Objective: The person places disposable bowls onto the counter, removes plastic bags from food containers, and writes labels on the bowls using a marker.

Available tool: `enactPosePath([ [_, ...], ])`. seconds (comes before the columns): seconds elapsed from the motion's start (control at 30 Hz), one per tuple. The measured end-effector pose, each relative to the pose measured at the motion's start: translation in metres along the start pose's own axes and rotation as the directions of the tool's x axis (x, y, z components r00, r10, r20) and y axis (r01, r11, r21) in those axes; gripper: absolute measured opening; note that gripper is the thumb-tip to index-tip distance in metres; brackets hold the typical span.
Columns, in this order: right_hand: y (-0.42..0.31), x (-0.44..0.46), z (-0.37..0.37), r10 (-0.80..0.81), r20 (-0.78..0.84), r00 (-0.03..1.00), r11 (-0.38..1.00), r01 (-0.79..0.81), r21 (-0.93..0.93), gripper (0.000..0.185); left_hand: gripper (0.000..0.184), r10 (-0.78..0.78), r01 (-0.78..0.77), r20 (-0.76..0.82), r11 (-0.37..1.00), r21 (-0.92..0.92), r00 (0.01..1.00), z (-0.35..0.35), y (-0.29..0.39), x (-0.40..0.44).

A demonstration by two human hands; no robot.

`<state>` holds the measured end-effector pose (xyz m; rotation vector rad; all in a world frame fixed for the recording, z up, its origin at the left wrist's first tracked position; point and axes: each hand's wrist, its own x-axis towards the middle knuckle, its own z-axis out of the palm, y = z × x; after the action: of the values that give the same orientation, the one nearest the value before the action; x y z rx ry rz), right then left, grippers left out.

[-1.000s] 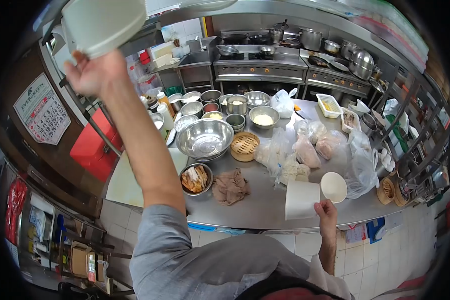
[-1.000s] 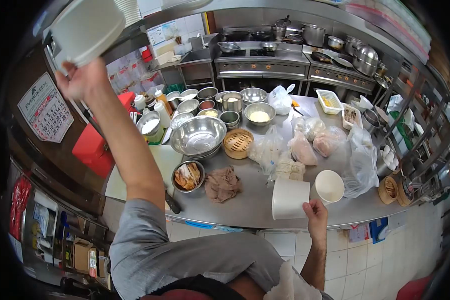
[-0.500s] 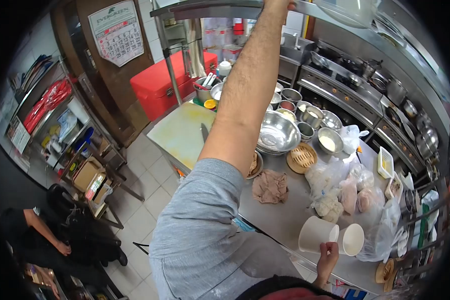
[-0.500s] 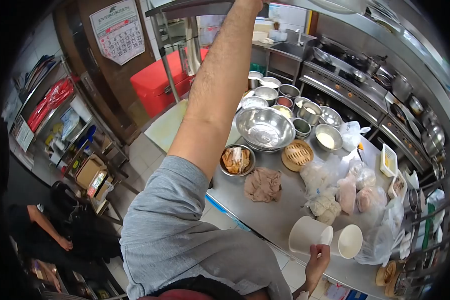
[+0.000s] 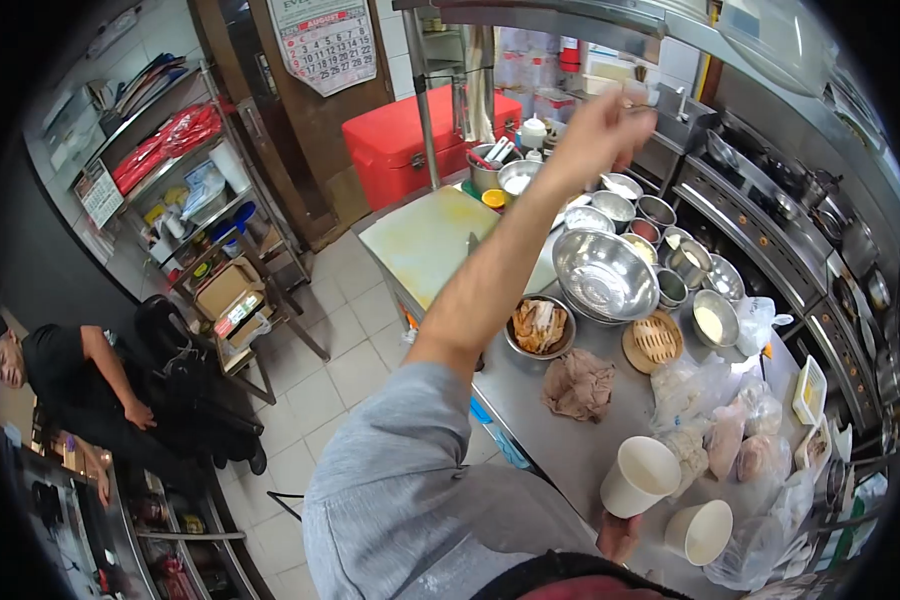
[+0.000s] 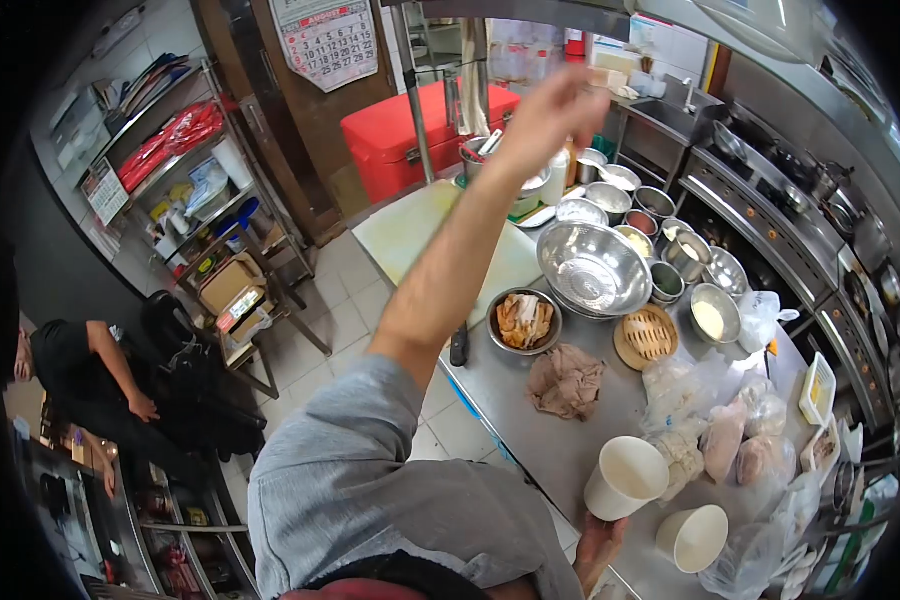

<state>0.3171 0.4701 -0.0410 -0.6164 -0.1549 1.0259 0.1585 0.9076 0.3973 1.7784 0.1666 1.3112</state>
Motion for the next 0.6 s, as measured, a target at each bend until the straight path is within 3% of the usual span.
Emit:
enactPosePath([
  [0.07, 0.006, 0.004, -0.014, 0.05, -0.02, 0.999, 0.998, -0.049, 0.043, 0.053, 0.041, -0.16, 0.156, 0.052, 0.984, 0.081, 0.986, -0.006, -0.04, -0.063],
  [0.13, 0.005, 0.005, -0.014, 0.034, -0.158, 0.987, 0.999, -0.039, -0.026, 0.045, 0.043, -0.377, 0.367, 0.064, 0.921, 0.129, 0.924, -0.007, -0.065, -0.127],
  [0.2, -0.001, 0.004, 0.006, -0.001, -0.245, 0.97, 0.991, -0.032, -0.129, 0.037, 0.04, -0.522, 0.52, 0.026, 0.852, 0.06, 0.853, 0.004, -0.073, -0.188],
  [0.27, 0.004, 0.013, 0.002, -0.134, -0.433, 0.891, 0.954, -0.002, -0.3, 0.034, 0.038, -0.674, 0.67, 0.118, 0.739, 0.079, 0.729, 0.018, -0.081, -0.241],
  [0.37, 0.008, 0.017, 0.003, -0.292, -0.405, 0.866, 0.882, 0.08, -0.465, 0.03, 0.038, -0.682, 0.723, 0.382, 0.689, 0.051, 0.623, 0.042, -0.09, -0.301],
  [0.4, 0.012, 0.019, -0.021, -0.333, -0.427, 0.841, 0.817, 0.03, -0.576, 0.027, 0.039, -0.691, 0.728, 0.417, 0.679, 0.095, 0.59, 0.05, -0.087, -0.312],
  [0.47, 0.006, 0.013, -0.003, -0.52, -0.332, 0.787, 0.632, 0.093, -0.769, 0.018, 0.039, -0.681, 0.74, 0.53, 0.658, 0.141, 0.505, 0.068, -0.083, -0.332],
  [0.53, -0.008, 0.0, 0.021, -0.544, -0.437, 0.716, 0.551, -0.089, -0.83, 0.015, 0.04, -0.666, 0.722, 0.564, 0.671, 0.168, 0.488, 0.081, -0.079, -0.343],
  [0.57, -0.013, -0.012, 0.038, -0.565, -0.473, 0.677, 0.565, -0.1, -0.819, 0.015, 0.036, -0.651, 0.688, 0.615, 0.688, 0.231, 0.444, 0.084, -0.074, -0.345],
  [0.6, -0.019, -0.022, 0.057, -0.737, -0.285, 0.612, 0.289, -0.096, -0.953, 0.016, 0.036, -0.635, 0.683, 0.648, 0.691, 0.235, 0.42, 0.085, -0.073, -0.35],
])
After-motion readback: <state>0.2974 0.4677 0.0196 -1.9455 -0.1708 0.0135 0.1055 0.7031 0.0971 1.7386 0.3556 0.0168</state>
